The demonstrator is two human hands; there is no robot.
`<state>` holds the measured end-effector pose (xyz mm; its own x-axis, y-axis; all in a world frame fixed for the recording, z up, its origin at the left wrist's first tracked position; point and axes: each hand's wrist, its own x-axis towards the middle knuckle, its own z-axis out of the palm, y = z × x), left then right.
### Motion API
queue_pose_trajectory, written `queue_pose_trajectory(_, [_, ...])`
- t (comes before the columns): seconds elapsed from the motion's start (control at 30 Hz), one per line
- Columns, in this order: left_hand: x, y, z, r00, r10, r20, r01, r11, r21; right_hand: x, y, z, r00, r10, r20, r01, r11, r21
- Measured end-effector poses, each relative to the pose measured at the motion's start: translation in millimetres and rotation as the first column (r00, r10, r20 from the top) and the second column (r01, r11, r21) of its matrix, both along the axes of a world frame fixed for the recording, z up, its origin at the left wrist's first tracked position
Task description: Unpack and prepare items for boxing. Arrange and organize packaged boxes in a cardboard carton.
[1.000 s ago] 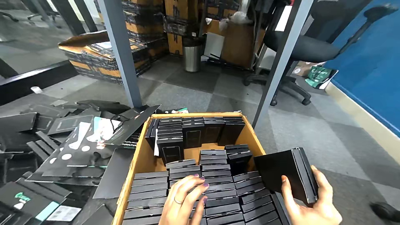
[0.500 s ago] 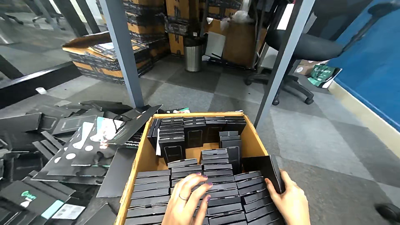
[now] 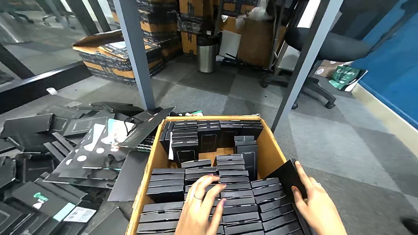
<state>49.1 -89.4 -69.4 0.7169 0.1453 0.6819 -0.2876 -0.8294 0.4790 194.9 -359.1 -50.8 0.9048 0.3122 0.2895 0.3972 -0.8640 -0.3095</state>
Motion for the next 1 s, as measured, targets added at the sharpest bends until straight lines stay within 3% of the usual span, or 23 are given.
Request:
queue_pose_trajectory(0.13, [0.9, 1.4, -1.9, 0.999, 0.049, -0.019, -0.049, 0.999, -0.010, -3.7, 1.4, -20.6, 0.999, 0.027, 0.032, -0.022, 0.991, -0.131])
queue_pose_trajectory(0.23, [0.9, 5.8, 0.1, 0.995, 0.098, 0.000, -0.097, 0.995, -0.022, -9.6, 1.5, -41.4, 0.997, 0.042, 0.063, -0.034, 0.991, -0.127])
queue_pose_trajectory(0.43, [-0.4, 7.7, 7.8, 0.974, 0.223, 0.047, -0.212, 0.961, -0.179, -9.7, -3.5, -31.3, 0.980, 0.046, -0.194, -0.070, 0.990, -0.119])
queue_pose_trajectory(0.7, [-10.1, 27.3, 21.4, 0.944, 0.319, 0.087, -0.274, 0.901, -0.336, -5.7, 1.9, -8.2, 0.953, 0.064, -0.295, -0.118, 0.979, -0.169])
queue_pose_trajectory(0.8, [-12.9, 57.8, 32.5, 0.928, 0.371, -0.021, -0.363, 0.893, -0.267, 11.8, 17.7, 3.1, 0.970, 0.166, -0.178, -0.187, 0.977, -0.104])
queue_pose_trajectory(0.9, [0.4, 93.2, 38.9, 0.893, 0.304, -0.331, -0.354, 0.930, -0.100, 51.9, 50.4, 7.6, 0.950, 0.310, -0.030, -0.311, 0.950, -0.036])
queue_pose_trajectory(0.93, [10.0, 103.0, 39.2, 0.853, 0.264, -0.450, -0.328, 0.942, -0.069, 69.1, 64.4, 6.0, 0.936, 0.351, -0.020, -0.352, 0.935, -0.035])
queue_pose_trajectory(1.0, [32.0, 117.6, 33.1, 0.743, 0.236, -0.626, -0.302, 0.953, 0.000, 102.8, 94.4, 1.7, 0.912, 0.379, -0.156, -0.392, 0.918, -0.065])
